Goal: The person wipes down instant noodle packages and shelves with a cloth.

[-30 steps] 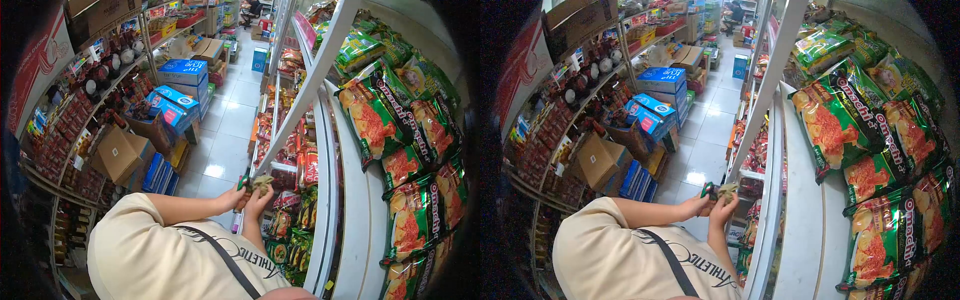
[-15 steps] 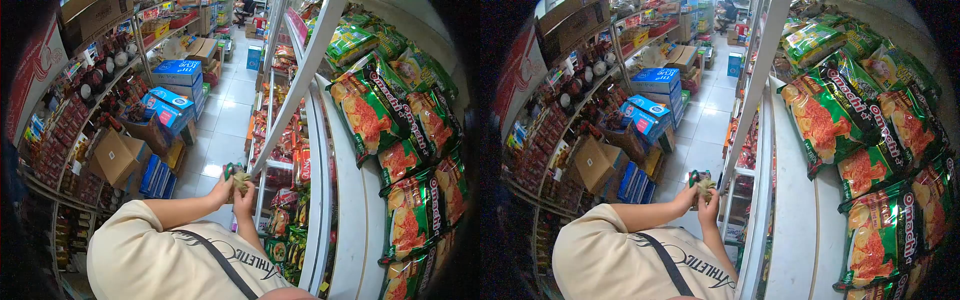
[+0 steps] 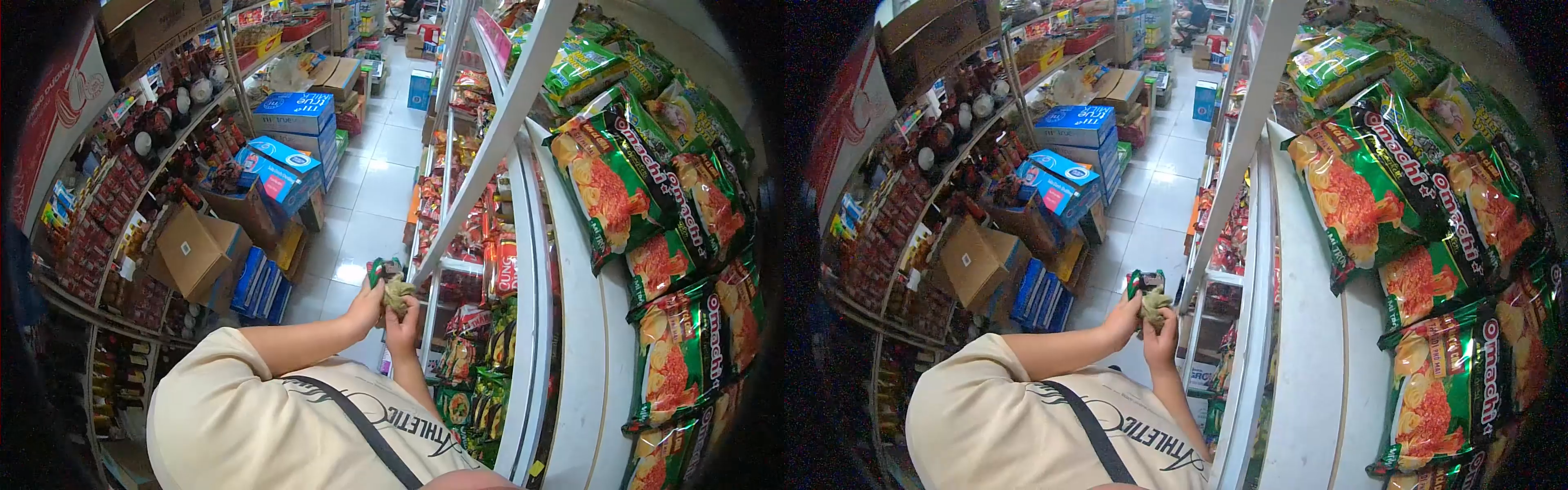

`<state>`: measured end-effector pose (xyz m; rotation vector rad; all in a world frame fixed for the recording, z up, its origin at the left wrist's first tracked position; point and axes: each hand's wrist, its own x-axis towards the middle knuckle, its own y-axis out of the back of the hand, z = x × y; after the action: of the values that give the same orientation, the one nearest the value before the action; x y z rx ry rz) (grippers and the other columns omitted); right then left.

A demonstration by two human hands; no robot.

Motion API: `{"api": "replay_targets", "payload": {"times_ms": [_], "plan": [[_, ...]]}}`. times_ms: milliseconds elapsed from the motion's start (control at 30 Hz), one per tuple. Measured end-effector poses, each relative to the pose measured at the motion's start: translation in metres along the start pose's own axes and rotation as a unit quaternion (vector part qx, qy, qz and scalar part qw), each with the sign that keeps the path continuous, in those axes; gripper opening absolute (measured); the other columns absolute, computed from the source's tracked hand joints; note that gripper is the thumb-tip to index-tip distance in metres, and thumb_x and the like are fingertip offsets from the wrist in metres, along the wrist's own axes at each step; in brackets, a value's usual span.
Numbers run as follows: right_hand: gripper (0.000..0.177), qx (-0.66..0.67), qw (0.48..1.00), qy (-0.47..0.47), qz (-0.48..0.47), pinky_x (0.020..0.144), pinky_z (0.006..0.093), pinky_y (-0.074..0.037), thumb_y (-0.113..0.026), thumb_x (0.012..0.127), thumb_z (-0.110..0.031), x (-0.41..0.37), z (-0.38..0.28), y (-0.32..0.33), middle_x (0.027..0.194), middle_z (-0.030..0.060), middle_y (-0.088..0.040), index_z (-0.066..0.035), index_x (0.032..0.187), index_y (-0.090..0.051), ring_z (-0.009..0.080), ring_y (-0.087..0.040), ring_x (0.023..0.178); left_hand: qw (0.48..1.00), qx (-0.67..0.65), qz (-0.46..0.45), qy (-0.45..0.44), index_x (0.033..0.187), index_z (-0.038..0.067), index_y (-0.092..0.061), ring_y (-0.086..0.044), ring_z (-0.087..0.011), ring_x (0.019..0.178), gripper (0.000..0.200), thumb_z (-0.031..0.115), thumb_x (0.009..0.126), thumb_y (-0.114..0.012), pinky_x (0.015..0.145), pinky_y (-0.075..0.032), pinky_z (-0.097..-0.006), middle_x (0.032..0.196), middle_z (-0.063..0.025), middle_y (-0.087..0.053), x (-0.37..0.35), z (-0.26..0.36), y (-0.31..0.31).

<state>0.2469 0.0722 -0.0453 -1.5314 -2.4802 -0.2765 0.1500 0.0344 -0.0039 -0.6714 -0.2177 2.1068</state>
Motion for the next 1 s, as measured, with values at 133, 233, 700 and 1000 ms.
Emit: {"api": "replay_targets", "payload": {"times_ms": [133,233,700,1000], "plan": [[0.031,-0.055,0.987,-0.004,0.152,0.088,0.0332,-0.036,-0.051,0.086,-0.013,0.006,0.010,0.008,0.104,0.0133,-0.048,-0.003,0.113,-0.038,0.0226,-0.045,0.098,0.981,0.123,-0.136,-0.068,0.132,0.011,-0.026,-0.049,-0.0123,0.092,0.042,0.027,0.095,-0.036,0.073,-0.042,-0.0265,0.111,-0.0054,-0.050,-0.027,0.007,-0.010],[0.030,0.168,0.934,-0.133,0.285,0.082,0.0370,-0.041,-0.052,0.084,-0.014,0.019,0.018,0.020,0.105,0.0117,-0.050,0.000,0.109,-0.043,0.0254,-0.051,0.092,0.959,0.118,-0.255,0.030,0.135,0.013,-0.020,-0.047,-0.0125,0.096,0.045,0.023,0.095,-0.036,0.077,-0.042,-0.0279,0.116,-0.0072,-0.047,-0.055,0.029,-0.002],[0.028,0.412,0.879,-0.231,0.064,0.080,0.0319,-0.047,-0.045,0.090,-0.016,0.021,0.005,0.011,0.104,0.0069,-0.054,-0.007,0.117,-0.042,0.0191,-0.057,0.091,0.994,0.099,0.001,0.045,0.126,0.011,-0.028,-0.056,-0.0211,0.094,0.056,0.043,0.085,-0.049,0.060,-0.053,-0.0378,0.112,-0.0079,-0.049,-0.011,0.014,0.027],[0.030,0.587,0.732,-0.342,-0.058,0.067,0.0398,-0.052,-0.048,0.087,-0.029,0.005,0.062,0.031,0.100,0.0136,-0.058,-0.007,0.108,-0.051,0.0273,-0.059,0.082,0.959,0.211,-0.181,0.063,0.126,0.007,-0.025,-0.058,-0.0178,0.081,0.058,0.035,0.085,-0.054,0.047,-0.050,-0.0286,0.105,-0.0099,-0.053,-0.032,0.000,0.005]]}}
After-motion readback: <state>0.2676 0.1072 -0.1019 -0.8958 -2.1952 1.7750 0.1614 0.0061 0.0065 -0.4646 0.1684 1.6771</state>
